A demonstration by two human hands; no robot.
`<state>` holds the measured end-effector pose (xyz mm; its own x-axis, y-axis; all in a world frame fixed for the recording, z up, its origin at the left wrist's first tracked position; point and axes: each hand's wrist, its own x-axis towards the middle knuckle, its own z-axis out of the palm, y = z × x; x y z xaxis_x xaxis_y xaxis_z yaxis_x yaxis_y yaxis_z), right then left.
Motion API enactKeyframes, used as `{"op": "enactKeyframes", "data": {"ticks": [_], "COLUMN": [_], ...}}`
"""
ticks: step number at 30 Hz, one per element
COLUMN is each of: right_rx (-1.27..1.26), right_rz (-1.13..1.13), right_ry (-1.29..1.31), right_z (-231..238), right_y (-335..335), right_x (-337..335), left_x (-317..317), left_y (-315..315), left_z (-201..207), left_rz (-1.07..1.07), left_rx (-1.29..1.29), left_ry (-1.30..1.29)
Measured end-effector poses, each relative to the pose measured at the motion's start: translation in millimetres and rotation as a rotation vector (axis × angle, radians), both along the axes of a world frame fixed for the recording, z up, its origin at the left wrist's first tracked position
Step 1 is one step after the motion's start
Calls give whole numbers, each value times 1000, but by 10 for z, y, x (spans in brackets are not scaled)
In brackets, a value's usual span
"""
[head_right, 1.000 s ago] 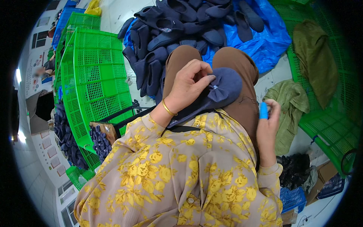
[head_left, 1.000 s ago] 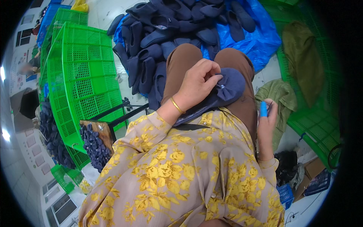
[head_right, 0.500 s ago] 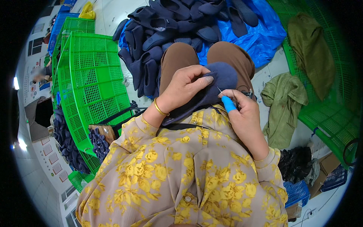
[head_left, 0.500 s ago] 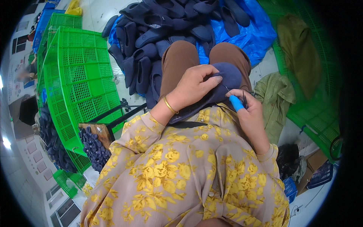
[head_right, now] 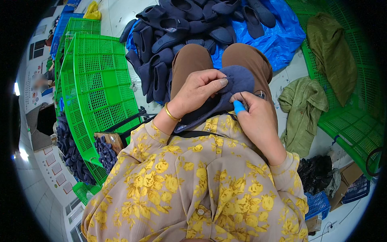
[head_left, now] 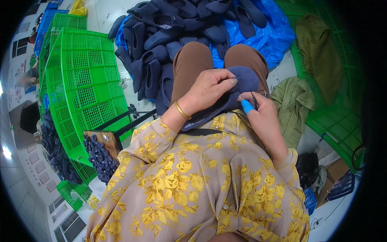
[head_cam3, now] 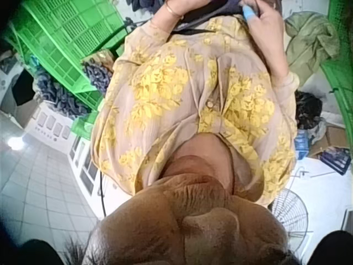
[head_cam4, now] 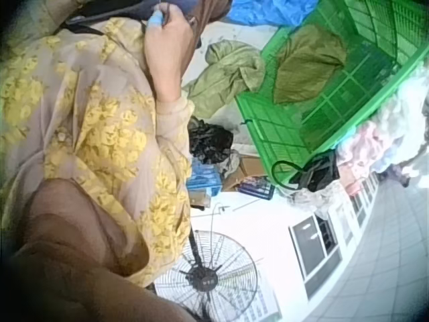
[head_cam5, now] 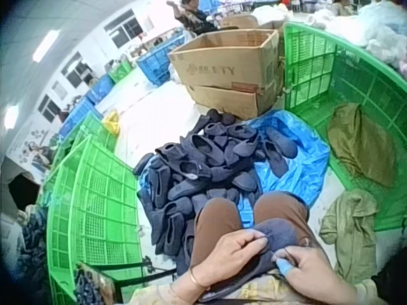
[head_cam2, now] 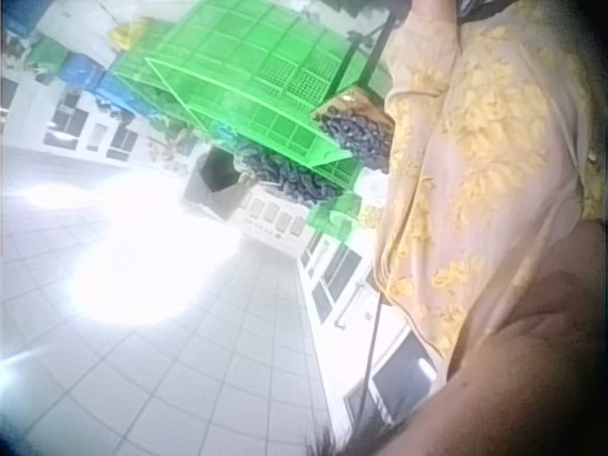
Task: The person sits on the floor and sews a dark blue slipper using a blue-handled tool and thread. They repeatedly insert the tool into the slipper's upper, pull the thread, and adjust the slipper's position on their lap. The person handles multiple slippers from a nearby pile during the process.
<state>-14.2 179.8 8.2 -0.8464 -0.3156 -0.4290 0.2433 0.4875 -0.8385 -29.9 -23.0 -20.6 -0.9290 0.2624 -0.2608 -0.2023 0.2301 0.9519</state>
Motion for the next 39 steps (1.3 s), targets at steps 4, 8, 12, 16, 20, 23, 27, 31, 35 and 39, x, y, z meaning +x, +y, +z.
{"op": "enactKeyframes", "data": {"ticks": [4, 8, 12, 16, 20, 23, 27, 31, 35, 39], "right_rx": [-77, -172, -219, -249, -177, -121, -121, -84, 43, 44], "right_rz": [-4, -27, -60, -91, -140, -163, -152, -79, -54, -81], "right_ry": [34, 139, 102, 188, 218, 226, 275, 341, 262, 317], "right_z": [-72, -168, -260, -343, -432, -431, -374, -321, -284, -336], "right_y": [5, 7, 18, -23, -77, -110, -119, -80, -106, -161], "right_x": [13, 76, 100, 132, 174, 184, 170, 151, 186, 199], "left_x": [2, -14, -21, -28, -25, -38, -46, -49, -44, -45], "left_y": [-16, -39, -49, -34, -13, 9, 15, -6, 7, 7], "left_z": [-16, 26, 2, 19, -20, 4, 23, -3, -10, -20], "left_rz": [35, 39, 37, 57, 85, 84, 92, 98, 93, 94], "left_rx": [42, 89, 175, 219, 260, 278, 290, 304, 301, 316], "left_ry": [-74, -183, -256, -335, -426, -474, -501, -522, -534, -552]}}
